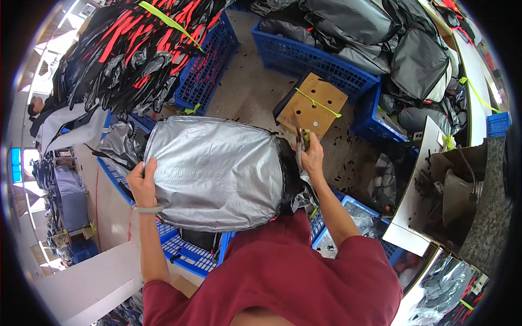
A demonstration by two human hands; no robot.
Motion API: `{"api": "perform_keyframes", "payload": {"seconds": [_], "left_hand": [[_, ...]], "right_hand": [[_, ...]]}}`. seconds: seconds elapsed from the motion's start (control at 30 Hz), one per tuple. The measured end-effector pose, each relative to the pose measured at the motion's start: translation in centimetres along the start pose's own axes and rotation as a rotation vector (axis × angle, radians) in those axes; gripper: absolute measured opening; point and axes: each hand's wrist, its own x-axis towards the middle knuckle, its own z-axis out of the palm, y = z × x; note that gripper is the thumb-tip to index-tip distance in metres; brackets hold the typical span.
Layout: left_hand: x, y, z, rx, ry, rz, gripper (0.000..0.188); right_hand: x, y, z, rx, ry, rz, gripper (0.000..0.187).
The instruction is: The person trims bags by taking them from a blue plastic crate, cutting excess threads along the seams using snips, and placing the trimmed bags onto a pile.
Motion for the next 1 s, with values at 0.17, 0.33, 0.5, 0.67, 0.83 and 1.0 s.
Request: {"api": "perform_keyframes", "payload": {"seconds": [0.17, 0.33, 0.5, 0.67, 0.83, 1.0], "left_hand": [[0.5, 0.5, 0.3, -0.026, -0.025, 0.011, 0.047], [0.7, 0.5, -0.2, -0.066, -0.026, -0.039, 0.044], [0.3, 1.9, -0.9, -0.129, -0.030, -0.030, 0.041], [0.0, 2.8, -2.8, -0.161, -0.037, -0.009, 0.029], [0.1, 3.5, -3.2, -0.173, -0.021, -0.007, 0.025], [0.7, 3.6, -3.2, -0.171, -0.022, 0.045, 0.032]], "right_hand": [[-1.9, 3.0, -1.5, -0.289, -0.120, -0.193, 0.041], [-1.6, 3.0, -0.9, -0.392, -0.298, -0.109, 0.041], [-0.9, 3.8, 0.3, -0.398, -0.294, -0.162, 0.039], [0.6, 2.8, 0.3, -0.400, -0.357, -0.305, 0.037], [1.8, 1.6, -0.4, -0.384, -0.422, -0.313, 0.038], [2.7, 1.2, -0.1, -0.340, -0.393, -0.355, 0.037]]}}
